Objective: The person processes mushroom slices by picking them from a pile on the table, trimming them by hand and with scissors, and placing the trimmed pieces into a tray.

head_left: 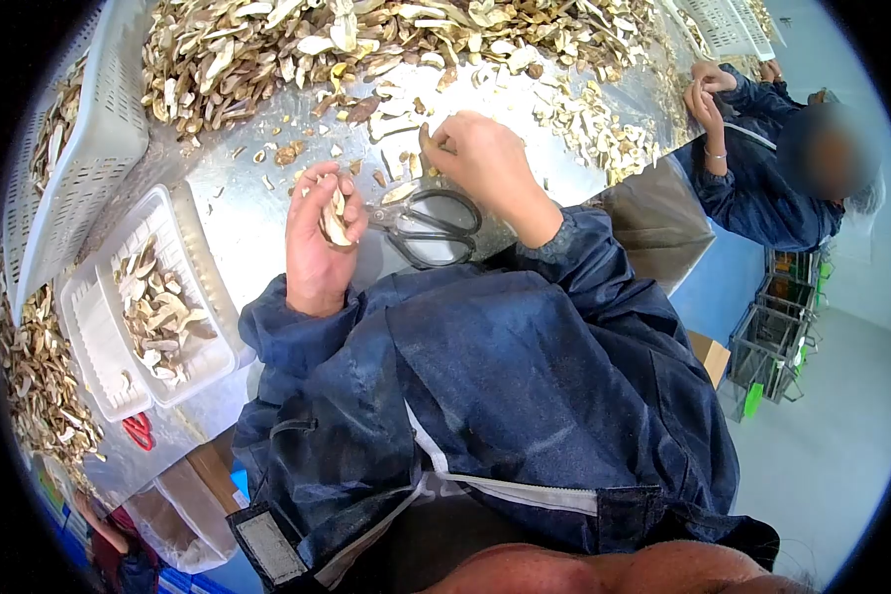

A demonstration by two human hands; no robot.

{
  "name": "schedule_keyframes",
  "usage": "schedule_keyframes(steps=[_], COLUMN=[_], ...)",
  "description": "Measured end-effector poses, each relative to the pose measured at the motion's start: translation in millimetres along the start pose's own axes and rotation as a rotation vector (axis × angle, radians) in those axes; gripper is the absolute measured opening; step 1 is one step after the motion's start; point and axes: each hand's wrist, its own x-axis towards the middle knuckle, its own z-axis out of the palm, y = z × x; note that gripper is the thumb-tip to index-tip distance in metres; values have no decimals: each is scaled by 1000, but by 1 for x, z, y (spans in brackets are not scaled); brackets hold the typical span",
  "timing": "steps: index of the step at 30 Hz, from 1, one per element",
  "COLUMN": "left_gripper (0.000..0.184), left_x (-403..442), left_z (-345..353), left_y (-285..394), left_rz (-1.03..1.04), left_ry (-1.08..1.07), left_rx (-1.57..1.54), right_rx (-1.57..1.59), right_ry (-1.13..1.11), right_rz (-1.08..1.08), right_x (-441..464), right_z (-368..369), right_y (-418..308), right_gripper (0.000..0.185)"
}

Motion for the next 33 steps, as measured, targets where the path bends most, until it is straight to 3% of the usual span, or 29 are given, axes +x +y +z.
schedule_keyframes(steps=[6, 15, 19, 22, 23, 26, 30, 33], left_gripper=[22, 27, 36, 37, 37, 32, 25, 24], left_x=[-1, -1, -4, -4, -5, -5, -3, -2], left_z=[1, 4, 11, 14, 13, 7, 3, 2], left_y=[-1, -4, -9, -8, -7, -8, -6, -5], left_rz=[-5, -8, -118, -180, -175, -139, -92, -83], left_ry=[21, 11, -65, -62, -56, -39, -15, -19], left_rx=[46, 83, 15, 28, 43, 46, 15, 17], right_rx=[722, 937, 1108, 855, 791, 349, 28, 21], right_ry=[-174, -267, -322, -335, -201, 30, 90, 86], right_rz=[348, 278, 114, -44, 43, -26, -182, -203], right_x=[-2, -6, -9, -1, 4, 27, 31, 31], right_z=[-23, -23, -13, -23, -21, -12, 13, 17], right_y=[0, -15, -33, -33, -35, -18, -2, 0], right_gripper=[21, 20, 22, 23, 19, 16, 18, 20])
